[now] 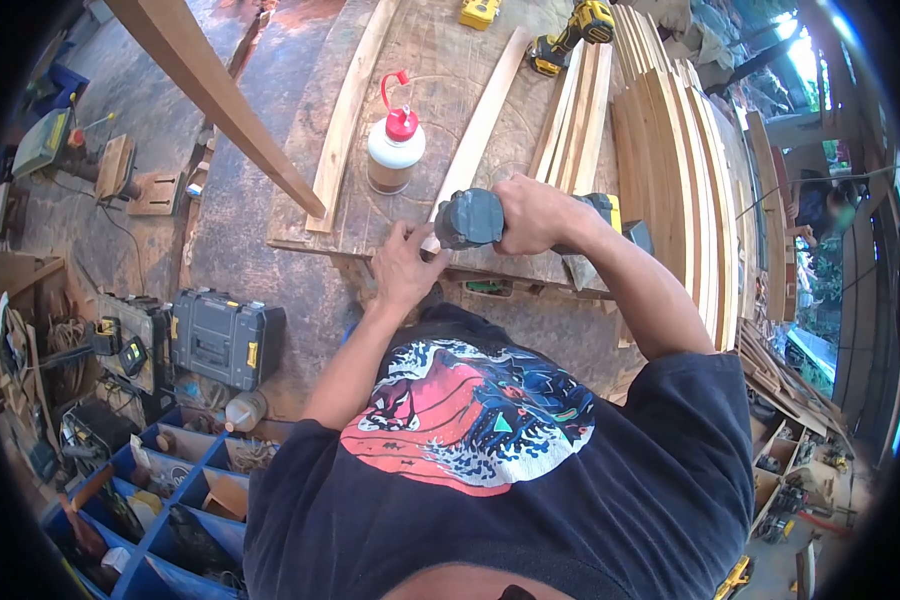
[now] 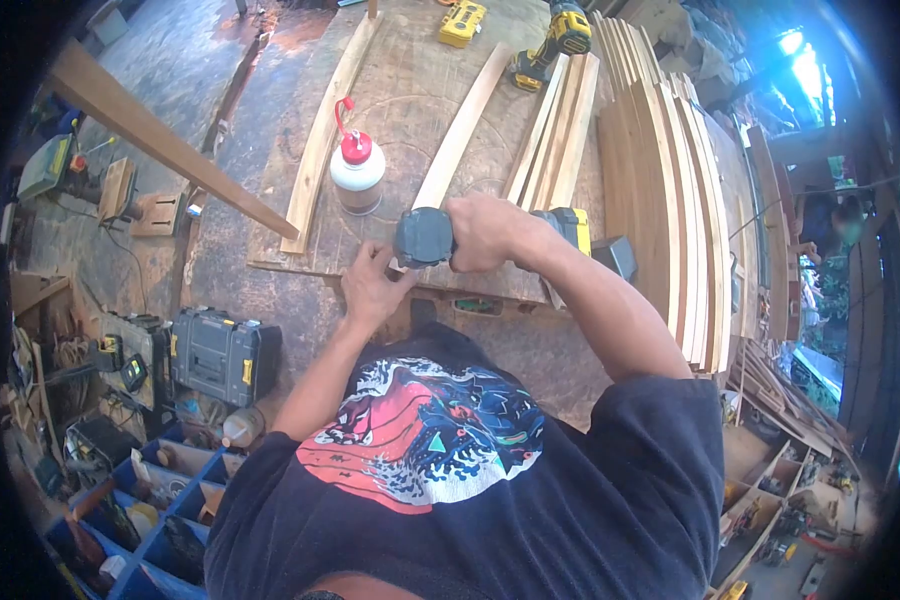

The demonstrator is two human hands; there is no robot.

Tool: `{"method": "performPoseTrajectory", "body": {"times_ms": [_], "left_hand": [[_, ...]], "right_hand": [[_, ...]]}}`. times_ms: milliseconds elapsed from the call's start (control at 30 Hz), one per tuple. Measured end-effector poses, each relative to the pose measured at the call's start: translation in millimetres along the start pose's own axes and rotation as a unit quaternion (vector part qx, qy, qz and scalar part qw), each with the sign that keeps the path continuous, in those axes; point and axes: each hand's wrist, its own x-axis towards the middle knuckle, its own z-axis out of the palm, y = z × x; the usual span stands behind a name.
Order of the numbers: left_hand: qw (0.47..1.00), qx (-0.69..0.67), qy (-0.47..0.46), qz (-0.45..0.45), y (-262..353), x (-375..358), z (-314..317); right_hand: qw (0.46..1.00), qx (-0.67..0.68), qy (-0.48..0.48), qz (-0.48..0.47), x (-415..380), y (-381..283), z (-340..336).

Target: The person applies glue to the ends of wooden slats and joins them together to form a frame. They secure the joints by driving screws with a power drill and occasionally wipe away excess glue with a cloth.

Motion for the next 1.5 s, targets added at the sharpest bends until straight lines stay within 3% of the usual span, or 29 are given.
{"method": "performPoseTrajectory", "body": {"times_ms": [267, 400, 567, 900, 1500], "left_hand": [[1.0, 0.004, 0.007, 0.013, -5, -1, 5], [0.999, 0.003, -0.022, -0.024, 2, -1, 1], [0.998, -0.003, -0.037, -0.049, -1, -4, 2], [0.999, -0.007, -0.016, -0.034, 1, -1, 1], [1.0, 0.024, 0.005, -0.019, 0, 2, 7]], "right_hand": [[0.998, -0.046, 0.029, -0.023, 3, 0, 6], [0.997, -0.071, 0.012, -0.011, 11, 2, 4], [0.999, -0.005, 0.013, -0.029, 15, 7, 5], [0.994, 0.006, 0.035, -0.101, 18, 18, 12], [0.998, 0.01, 0.019, -0.064, 27, 29, 17]]}}
